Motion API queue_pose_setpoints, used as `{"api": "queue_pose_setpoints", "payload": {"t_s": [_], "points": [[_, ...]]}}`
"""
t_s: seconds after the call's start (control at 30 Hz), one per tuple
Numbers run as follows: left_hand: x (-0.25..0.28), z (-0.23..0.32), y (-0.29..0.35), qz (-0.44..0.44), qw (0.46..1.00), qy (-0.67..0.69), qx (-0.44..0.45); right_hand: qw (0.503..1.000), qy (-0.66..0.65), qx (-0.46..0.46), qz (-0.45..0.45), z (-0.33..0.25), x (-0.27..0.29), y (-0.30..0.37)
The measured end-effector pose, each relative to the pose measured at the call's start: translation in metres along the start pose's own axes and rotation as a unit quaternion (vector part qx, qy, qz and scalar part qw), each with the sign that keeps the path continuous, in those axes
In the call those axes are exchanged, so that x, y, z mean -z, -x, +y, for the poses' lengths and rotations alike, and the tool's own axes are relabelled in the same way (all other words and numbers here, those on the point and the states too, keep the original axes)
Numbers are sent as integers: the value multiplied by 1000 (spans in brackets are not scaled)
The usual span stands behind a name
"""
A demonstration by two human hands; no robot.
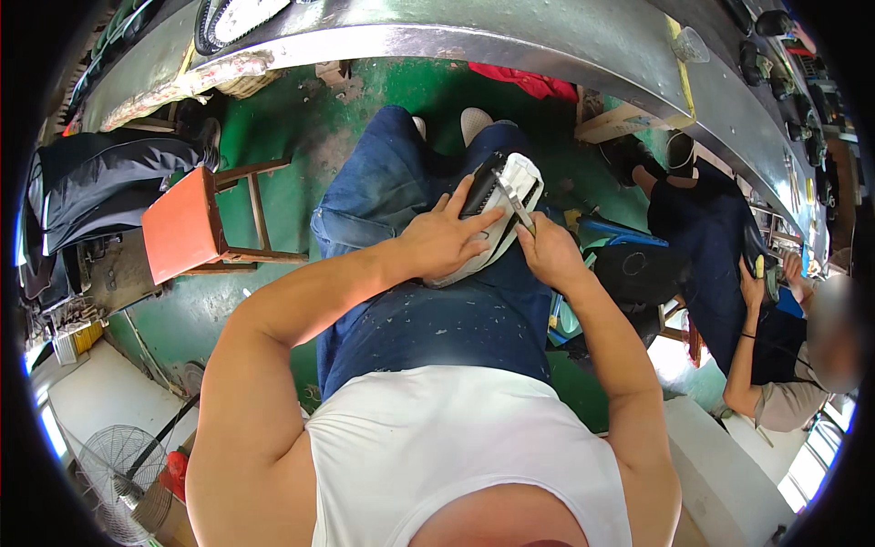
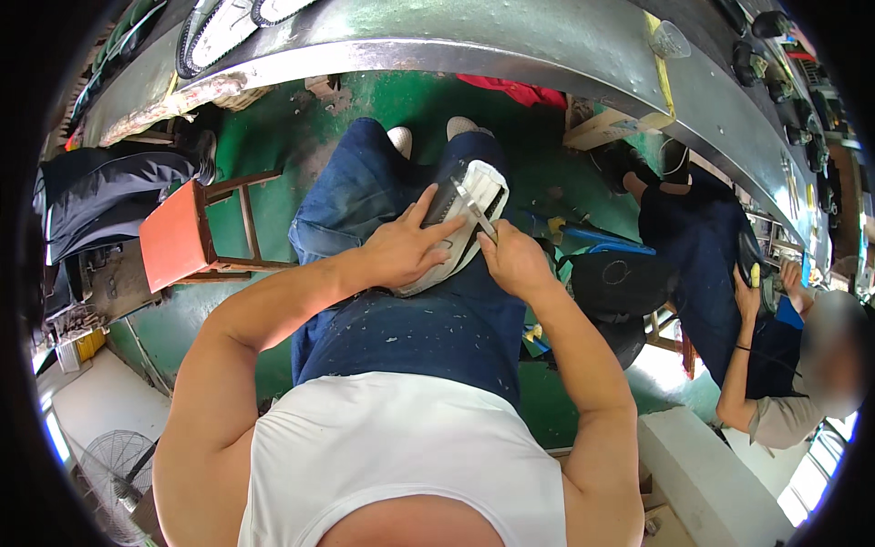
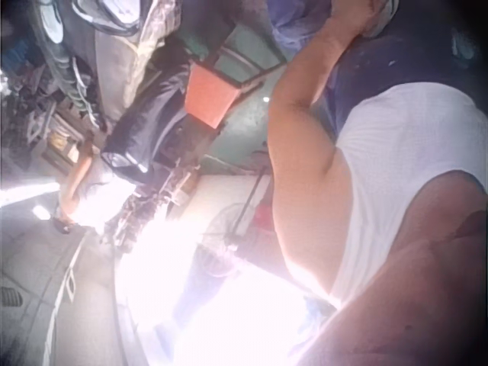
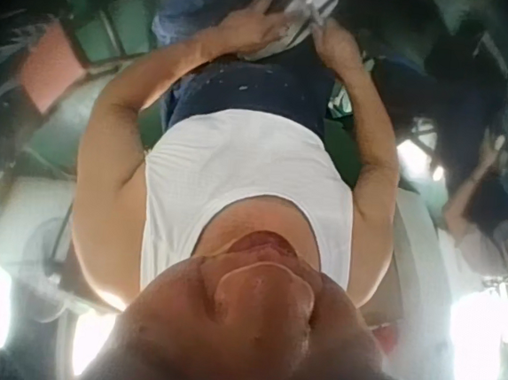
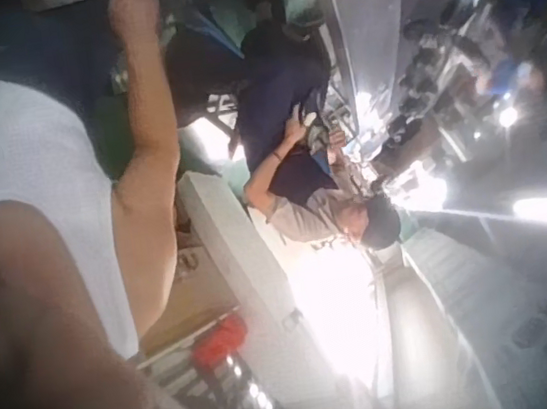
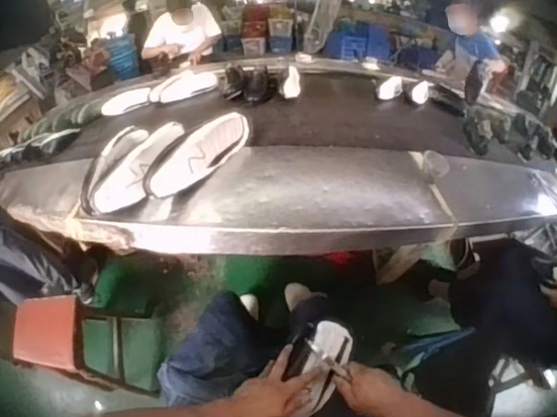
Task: Assembling shoe uppers onto lasts using pliers and glue in a factory setting.
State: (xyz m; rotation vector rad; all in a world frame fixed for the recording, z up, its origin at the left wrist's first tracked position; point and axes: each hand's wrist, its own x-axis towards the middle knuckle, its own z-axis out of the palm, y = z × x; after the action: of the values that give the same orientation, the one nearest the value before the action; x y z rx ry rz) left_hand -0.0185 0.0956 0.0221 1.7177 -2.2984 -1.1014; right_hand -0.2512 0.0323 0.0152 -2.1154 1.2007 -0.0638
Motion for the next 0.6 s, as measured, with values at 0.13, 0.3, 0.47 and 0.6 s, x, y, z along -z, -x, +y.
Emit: {"api": "queue_pose_setpoints", "payload": {"t_s": [0.13, 0.3, 0.47, 0.6], "points": [[-51, -26, 35, 140, 918, 329, 171, 999, 15, -16, -36, -17, 13, 11], [-35, -22, 41, 100, 918, 362, 129, 992, 10, -35, -118, -19, -16, 37], [15, -13, 45, 1, 980, 171, 105, 978, -200, -65, -1, 10, -41, 74], [101, 12, 61, 173, 978, 99, -55, 940, -314, -92, 94, 23, -62, 101]]}}
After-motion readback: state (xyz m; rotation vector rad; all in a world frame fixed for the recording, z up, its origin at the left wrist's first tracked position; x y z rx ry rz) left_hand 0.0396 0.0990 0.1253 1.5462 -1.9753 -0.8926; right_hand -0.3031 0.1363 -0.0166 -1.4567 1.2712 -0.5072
